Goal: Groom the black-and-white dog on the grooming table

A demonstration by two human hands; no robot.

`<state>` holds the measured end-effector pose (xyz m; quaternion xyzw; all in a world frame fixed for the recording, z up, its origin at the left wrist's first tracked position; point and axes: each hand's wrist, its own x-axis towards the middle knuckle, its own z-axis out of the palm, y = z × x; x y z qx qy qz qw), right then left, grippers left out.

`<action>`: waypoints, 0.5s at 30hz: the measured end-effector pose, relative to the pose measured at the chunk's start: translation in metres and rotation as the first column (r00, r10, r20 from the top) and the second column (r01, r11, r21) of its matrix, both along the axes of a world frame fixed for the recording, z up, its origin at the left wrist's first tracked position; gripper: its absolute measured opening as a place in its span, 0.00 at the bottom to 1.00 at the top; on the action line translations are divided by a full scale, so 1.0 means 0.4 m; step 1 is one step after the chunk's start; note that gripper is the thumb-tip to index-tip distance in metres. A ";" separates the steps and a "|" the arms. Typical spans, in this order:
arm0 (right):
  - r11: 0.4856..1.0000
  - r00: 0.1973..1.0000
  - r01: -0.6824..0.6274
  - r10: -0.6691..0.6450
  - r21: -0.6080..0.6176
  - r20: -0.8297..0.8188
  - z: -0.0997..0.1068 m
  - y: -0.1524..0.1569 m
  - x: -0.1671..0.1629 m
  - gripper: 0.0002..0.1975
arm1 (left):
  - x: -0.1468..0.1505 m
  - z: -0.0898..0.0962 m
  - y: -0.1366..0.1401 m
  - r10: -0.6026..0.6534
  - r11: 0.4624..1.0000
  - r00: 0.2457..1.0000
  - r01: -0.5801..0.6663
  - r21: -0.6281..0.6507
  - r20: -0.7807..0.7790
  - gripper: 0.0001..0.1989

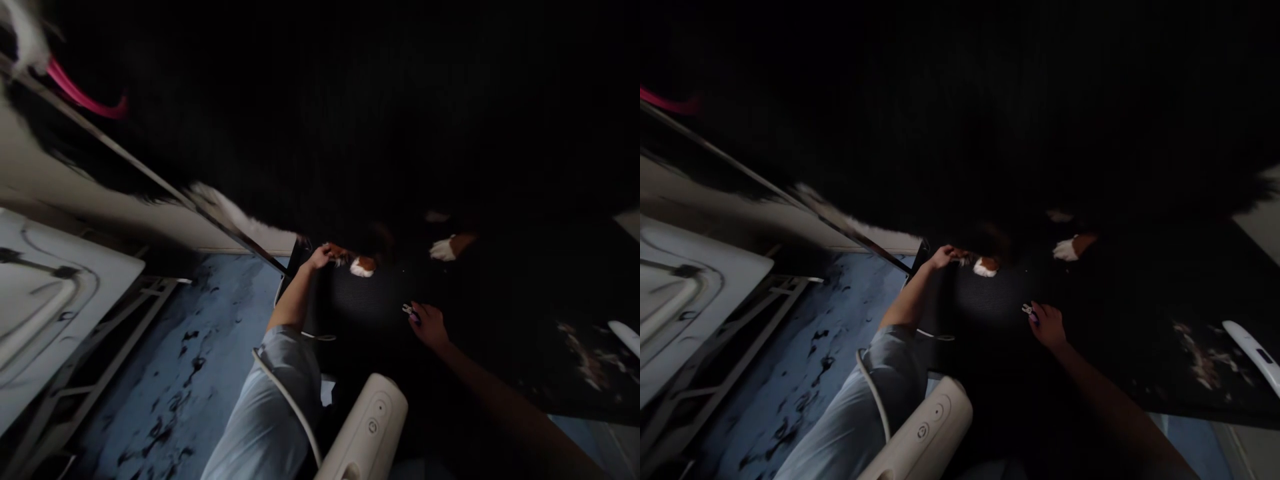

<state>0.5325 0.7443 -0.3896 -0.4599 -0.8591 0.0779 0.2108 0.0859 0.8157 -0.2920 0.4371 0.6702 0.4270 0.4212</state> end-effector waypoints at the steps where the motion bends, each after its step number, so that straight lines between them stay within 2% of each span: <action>1: 1.000 1.000 -0.004 0.004 0.012 -0.002 -0.003 0.001 0.002 0.20 | 0.005 -0.008 -0.003 0.021 1.000 1.000 -0.021 0.013 -0.022 0.06; 4: 0.999 1.000 -0.011 0.012 0.035 -0.016 -0.007 0.004 0.007 0.20 | 0.029 -0.036 -0.001 0.113 0.992 0.991 -0.109 0.061 -0.077 0.14; 6: 0.999 1.000 -0.006 0.007 0.035 -0.022 -0.008 0.005 0.008 0.20 | 0.045 -0.051 0.005 0.178 0.982 0.970 -0.166 0.087 -0.163 0.22; 8: 1.000 1.000 -0.008 0.008 0.030 -0.026 -0.007 0.006 0.009 0.20 | 0.054 -0.058 0.013 0.217 0.975 0.938 -0.198 0.096 -0.270 0.25; 10: 1.000 1.000 -0.013 0.013 0.022 -0.023 -0.007 0.007 0.011 0.20 | 0.054 -0.061 0.017 0.240 0.970 0.923 -0.218 0.106 -0.301 0.22; 13: 1.000 1.000 -0.017 0.018 0.010 -0.015 -0.007 0.008 0.015 0.21 | 0.046 -0.068 0.009 0.318 0.945 0.923 -0.289 0.155 -0.218 0.12; 15: 1.000 1.000 -0.005 0.005 -0.002 -0.004 -0.004 0.007 0.017 0.21 | 0.043 -0.080 -0.005 0.401 0.912 0.897 -0.371 0.177 -0.184 0.06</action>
